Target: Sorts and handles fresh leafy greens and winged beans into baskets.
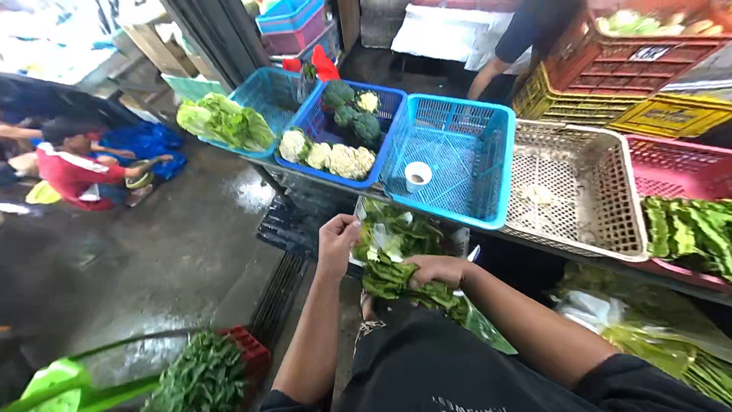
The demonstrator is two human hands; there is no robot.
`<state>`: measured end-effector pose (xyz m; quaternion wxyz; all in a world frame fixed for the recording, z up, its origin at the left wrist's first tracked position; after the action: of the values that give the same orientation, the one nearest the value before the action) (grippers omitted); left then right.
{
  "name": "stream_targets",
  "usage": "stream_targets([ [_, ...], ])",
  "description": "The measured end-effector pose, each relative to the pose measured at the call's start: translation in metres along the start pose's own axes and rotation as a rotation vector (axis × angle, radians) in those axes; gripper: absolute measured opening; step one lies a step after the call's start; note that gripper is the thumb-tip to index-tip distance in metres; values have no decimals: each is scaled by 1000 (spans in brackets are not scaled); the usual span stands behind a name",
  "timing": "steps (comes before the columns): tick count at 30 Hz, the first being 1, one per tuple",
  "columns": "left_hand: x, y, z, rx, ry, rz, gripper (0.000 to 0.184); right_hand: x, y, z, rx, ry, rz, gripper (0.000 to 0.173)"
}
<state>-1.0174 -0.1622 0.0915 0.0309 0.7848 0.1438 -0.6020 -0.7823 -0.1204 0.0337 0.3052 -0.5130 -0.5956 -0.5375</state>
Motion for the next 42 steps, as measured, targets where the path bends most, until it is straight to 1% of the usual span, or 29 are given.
stream_targets([
  [2,-4,-39,21,79,-277,48,10,6,-29,5,-96,76,-83,42],
  [3,-9,-60,32,100,-327,69,12,10,-37,7,-152,41,-89,45],
  [5,-20,-108,52,110,-249,80,12,20,-40,11,-263,-105,-36,58],
  [6,-24,-130,60,114,-212,82,12,25,-35,11,-310,-181,7,61],
  [8,-27,-168,74,148,-210,78,12,31,-21,6,-365,-277,102,61],
  [9,-29,-181,74,192,-225,62,11,34,-13,3,-397,-255,113,61],
  [10,-32,-189,68,264,-246,52,11,38,-6,2,-439,-176,99,59],
  [12,-39,-190,33,455,-242,86,13,53,4,0,-526,49,-32,50],
  [14,-39,-160,-19,648,-283,168,12,61,7,1,-571,196,-148,39],
  [15,-34,-142,-45,775,-356,183,11,66,9,2,-581,242,-192,38],
  [17,-14,-113,-87,1030,-523,151,12,67,12,2,-599,319,-233,40],
  [18,-5,-103,-100,1125,-611,125,14,65,12,0,-618,354,-242,41],
  [19,2,-96,-111,1174,-648,107,16,65,13,-4,-651,389,-258,42],
  [20,5,-92,-122,1169,-591,121,17,67,20,-9,-680,425,-288,43],
  [21,7,-89,-133,1110,-432,171,17,70,31,-16,-701,454,-314,44],
  [23,7,-95,-146,858,11,388,15,75,48,-29,-712,451,-313,47],
  [24,5,-102,-146,754,182,476,21,74,54,-34,-704,451,-297,49],
  [26,-1,-115,-141,651,385,554,35,64,60,-40,-676,463,-236,47],
  [27,-5,-118,-137,635,400,535,38,55,62,-38,-671,459,-195,44],
  [28,-7,-118,-133,624,345,479,37,45,65,-35,-664,443,-163,43],
  [29,-6,-117,-130,615,225,394,32,33,71,-31,-668,410,-142,41],
  [31,2,-106,-118,584,-89,235,14,-3,86,-25,-726,279,-123,40],
  [32,4,-100,-107,554,-247,204,9,-24,91,-25,-770,199,-142,41],
  [34,5,-96,-76,490,-599,165,17,-64,103,-28,-851,50,-249,53],
  [36,-5,-106,-35,428,-932,195,23,-95,115,-39,-927,-105,-338,59],
  [37,-15,-117,-14,396,-1044,236,26,-105,121,-46,-984,-169,-371,60],
  [39,-43,-149,29,288,-1143,274,27,-122,131,-65,-1135,-271,-413,57],
  [41,-67,-195,81,199,-1185,249,25,-133,132,-78,-1222,-316,-451,58],
  [42,-76,-224,111,170,-1181,200,25,-134,129,-80,-1241,-330,-455,58],
])
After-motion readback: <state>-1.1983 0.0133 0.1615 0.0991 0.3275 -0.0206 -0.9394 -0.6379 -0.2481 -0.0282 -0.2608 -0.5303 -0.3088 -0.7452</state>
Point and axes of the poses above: each hand's wrist, its own y-axis away from the middle knuckle, its own z-axis out of the back of the hand, x = y × z, the point moved 3 cm from there along -y, towards the middle knuckle, and after that the axes turned 6 degrees about y, right-handed, at the moved point
